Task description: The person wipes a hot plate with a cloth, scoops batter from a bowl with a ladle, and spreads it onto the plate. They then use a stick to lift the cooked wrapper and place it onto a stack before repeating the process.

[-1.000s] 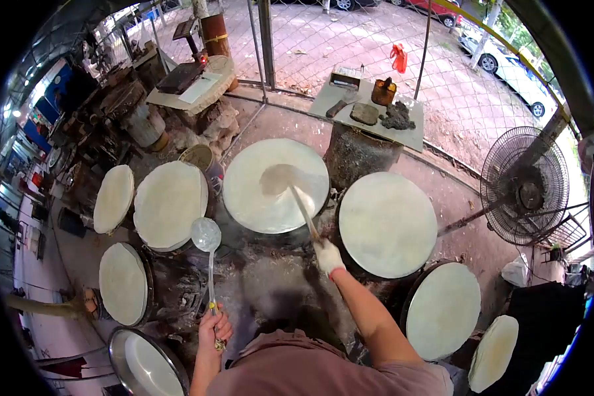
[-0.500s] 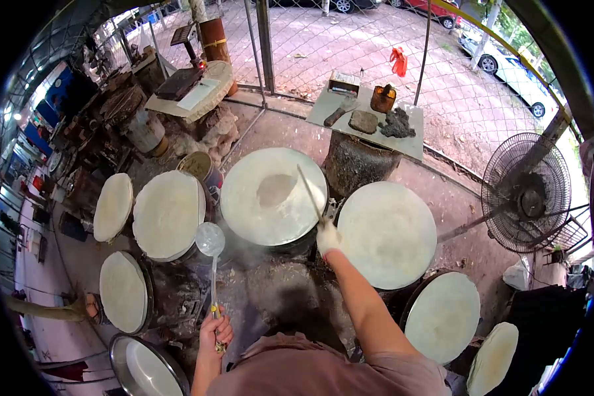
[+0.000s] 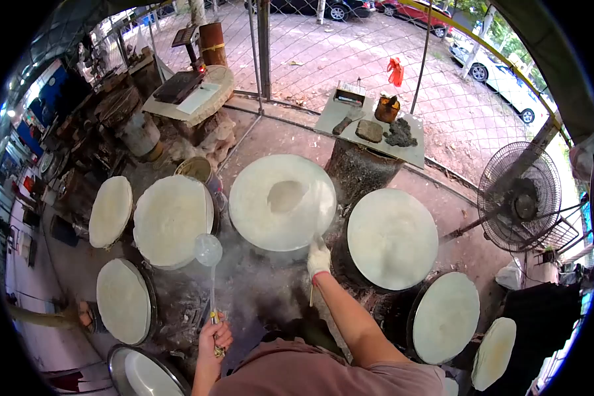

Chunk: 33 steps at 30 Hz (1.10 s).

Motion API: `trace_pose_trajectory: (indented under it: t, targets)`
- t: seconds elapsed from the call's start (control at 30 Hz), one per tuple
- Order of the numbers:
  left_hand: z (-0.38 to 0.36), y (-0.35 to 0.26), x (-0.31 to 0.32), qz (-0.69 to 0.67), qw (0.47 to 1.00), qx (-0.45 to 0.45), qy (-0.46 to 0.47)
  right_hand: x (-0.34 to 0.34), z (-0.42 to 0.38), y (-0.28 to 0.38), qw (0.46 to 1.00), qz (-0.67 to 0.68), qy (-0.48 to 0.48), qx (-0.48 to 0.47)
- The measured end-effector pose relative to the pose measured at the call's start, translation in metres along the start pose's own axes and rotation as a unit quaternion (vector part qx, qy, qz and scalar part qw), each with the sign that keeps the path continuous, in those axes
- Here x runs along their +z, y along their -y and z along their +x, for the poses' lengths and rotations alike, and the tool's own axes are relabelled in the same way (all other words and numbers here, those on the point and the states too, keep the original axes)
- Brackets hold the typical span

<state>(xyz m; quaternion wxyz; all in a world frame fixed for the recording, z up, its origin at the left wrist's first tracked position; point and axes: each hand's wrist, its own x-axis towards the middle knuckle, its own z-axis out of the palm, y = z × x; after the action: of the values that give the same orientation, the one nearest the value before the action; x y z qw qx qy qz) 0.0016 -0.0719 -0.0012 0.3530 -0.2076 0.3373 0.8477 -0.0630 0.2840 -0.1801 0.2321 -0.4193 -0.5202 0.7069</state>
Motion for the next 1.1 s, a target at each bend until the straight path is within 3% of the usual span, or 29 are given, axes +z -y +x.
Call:
trace_pose_trajectory:
  t: [0.1, 0.13, 0.2, 0.27, 0.3, 0.33, 0.37, 0.4, 0.43, 0.5, 0.53, 0.6, 0.67, 0.7, 0.77, 0.8, 0.87, 0.9, 0.97, 1.0, 1.03, 1.1]
  targets:
    - [0.002, -0.007, -0.005, 0.005, 1.0, -0.011, -0.017, 0.004, 0.045, 0.027, 0.97, -0.224, 0.094, 0.012]
    - [0.003, -0.009, -0.005, 0.006, 1.0, -0.015, -0.015, -0.005, 0.043, 0.032, 0.97, -0.224, 0.09, 0.012]
    - [0.005, -0.013, -0.004, 0.005, 1.0, -0.017, 0.01, -0.021, 0.033, 0.045, 0.987, -0.15, -0.015, -0.049]
    - [0.007, -0.017, -0.008, 0.002, 0.999, -0.029, 0.013, -0.043, -0.008, 0.048, 0.896, -0.441, 0.054, 0.007]
    - [0.009, -0.019, -0.01, -0.001, 0.999, -0.039, 0.016, -0.051, -0.035, 0.041, 0.893, -0.411, 0.092, -0.159]
    - [0.01, -0.02, -0.011, -0.002, 0.999, -0.04, 0.017, -0.059, -0.068, 0.051, 0.885, -0.417, 0.154, -0.136]
    - [0.011, -0.021, -0.012, 0.005, 0.999, -0.041, 0.02, -0.067, -0.09, 0.05, 0.894, -0.407, 0.178, -0.049]
    - [0.011, -0.023, -0.012, 0.013, 0.999, -0.041, 0.023, -0.066, -0.106, 0.039, 0.955, -0.253, 0.137, -0.077]
    - [0.012, -0.025, -0.011, 0.013, 0.999, -0.04, 0.024, -0.065, -0.106, 0.036, 0.955, -0.253, 0.137, -0.078]
    - [0.012, -0.028, -0.009, 0.018, 0.998, -0.047, 0.026, -0.049, -0.108, 0.046, 0.982, -0.184, 0.027, -0.013]
    - [0.014, -0.028, -0.01, 0.018, 0.998, -0.047, 0.026, -0.034, -0.096, 0.047, 0.991, -0.104, -0.005, 0.086]
    - [0.017, -0.028, -0.012, 0.009, 0.997, -0.051, 0.049, -0.004, -0.019, -0.043, 0.982, -0.133, -0.007, -0.134]
    - [0.018, -0.028, -0.007, 0.01, 0.997, -0.054, 0.045, 0.012, -0.015, 0.017, 0.993, -0.091, 0.074, -0.035]
    - [0.018, -0.027, -0.005, 0.009, 0.997, -0.058, 0.041, 0.006, -0.003, 0.03, 0.99, -0.115, 0.078, -0.032]
    - [0.021, -0.026, 0.0, 0.003, 0.997, -0.058, 0.049, -0.005, 0.028, 0.014, 0.993, -0.109, -0.032, 0.007]
    - [0.022, -0.025, 0.002, -0.004, 0.997, -0.056, 0.055, -0.005, 0.027, 0.017, 0.993, -0.11, -0.031, 0.007]
    - [0.024, -0.022, 0.006, -0.005, 0.997, -0.058, 0.053, -0.007, 0.02, 0.026, 0.942, -0.327, 0.02, -0.077]
    - [0.026, -0.018, 0.009, -0.005, 0.997, -0.06, 0.052, -0.009, 0.03, 0.034, 0.941, -0.328, 0.023, -0.077]
    - [0.027, -0.013, 0.011, -0.008, 0.997, -0.062, 0.048, -0.014, 0.064, 0.061, 0.892, -0.424, 0.133, -0.083]
    - [0.03, -0.012, 0.014, -0.009, 0.997, -0.065, 0.049, -0.014, 0.047, 0.108, 0.89, -0.43, 0.128, -0.083]
    - [0.032, -0.008, 0.015, -0.01, 0.997, -0.063, 0.047, -0.02, 0.055, 0.104, 0.889, -0.43, 0.131, -0.083]
    - [0.034, 0.0, 0.018, -0.018, 0.996, -0.064, 0.052, -0.032, 0.075, 0.081, 0.989, -0.128, 0.067, -0.022]
